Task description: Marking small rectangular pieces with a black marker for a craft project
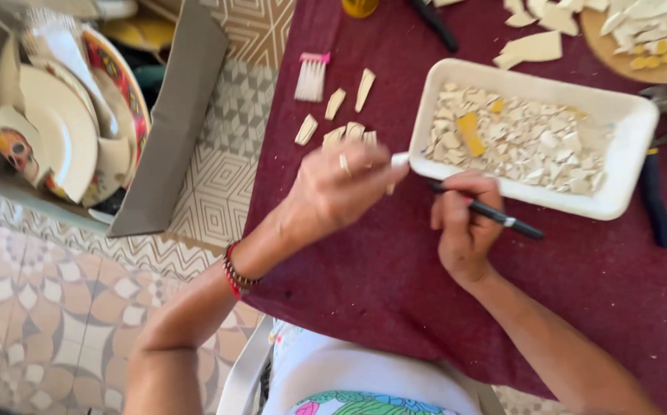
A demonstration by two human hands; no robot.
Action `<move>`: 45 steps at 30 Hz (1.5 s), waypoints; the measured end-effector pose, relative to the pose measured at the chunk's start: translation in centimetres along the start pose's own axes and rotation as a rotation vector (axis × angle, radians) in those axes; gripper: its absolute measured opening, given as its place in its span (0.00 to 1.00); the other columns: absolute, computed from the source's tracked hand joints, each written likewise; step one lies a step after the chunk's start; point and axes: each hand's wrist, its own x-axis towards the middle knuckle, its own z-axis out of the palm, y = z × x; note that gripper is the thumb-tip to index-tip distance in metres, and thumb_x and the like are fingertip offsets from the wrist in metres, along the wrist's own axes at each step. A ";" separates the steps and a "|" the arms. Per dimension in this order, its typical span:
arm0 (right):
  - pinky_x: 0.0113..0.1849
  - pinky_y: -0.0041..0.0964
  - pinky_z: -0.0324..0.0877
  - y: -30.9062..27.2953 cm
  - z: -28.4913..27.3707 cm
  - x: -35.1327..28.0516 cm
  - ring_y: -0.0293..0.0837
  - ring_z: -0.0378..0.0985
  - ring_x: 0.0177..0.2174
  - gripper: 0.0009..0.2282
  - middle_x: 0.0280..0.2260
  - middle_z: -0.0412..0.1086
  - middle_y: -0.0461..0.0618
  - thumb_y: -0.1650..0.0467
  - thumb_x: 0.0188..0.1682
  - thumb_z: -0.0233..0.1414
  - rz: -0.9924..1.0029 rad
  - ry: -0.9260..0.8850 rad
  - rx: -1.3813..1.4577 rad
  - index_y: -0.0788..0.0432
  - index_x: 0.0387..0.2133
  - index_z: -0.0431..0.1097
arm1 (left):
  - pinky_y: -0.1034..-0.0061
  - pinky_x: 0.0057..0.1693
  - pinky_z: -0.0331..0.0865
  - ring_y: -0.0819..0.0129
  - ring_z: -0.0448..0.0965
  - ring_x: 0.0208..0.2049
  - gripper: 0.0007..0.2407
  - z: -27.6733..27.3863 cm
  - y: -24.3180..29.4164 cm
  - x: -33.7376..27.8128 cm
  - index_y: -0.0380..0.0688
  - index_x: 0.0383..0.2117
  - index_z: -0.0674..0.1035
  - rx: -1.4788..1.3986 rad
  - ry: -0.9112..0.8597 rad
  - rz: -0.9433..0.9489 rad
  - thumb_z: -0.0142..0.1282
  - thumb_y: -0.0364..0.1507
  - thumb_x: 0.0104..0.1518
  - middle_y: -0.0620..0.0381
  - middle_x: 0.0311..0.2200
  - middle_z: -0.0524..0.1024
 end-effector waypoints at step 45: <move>0.18 0.29 0.65 1.7 1.5 1.5 0.42 0.72 0.14 0.08 0.26 0.70 0.64 0.75 0.56 0.52 -0.043 -0.294 -0.154 0.75 0.35 0.66 | 0.68 0.20 0.67 0.64 0.74 0.15 0.07 2.5 5.2 -5.7 0.43 0.27 0.76 0.511 -0.526 -0.541 0.54 0.33 0.54 0.62 0.13 0.67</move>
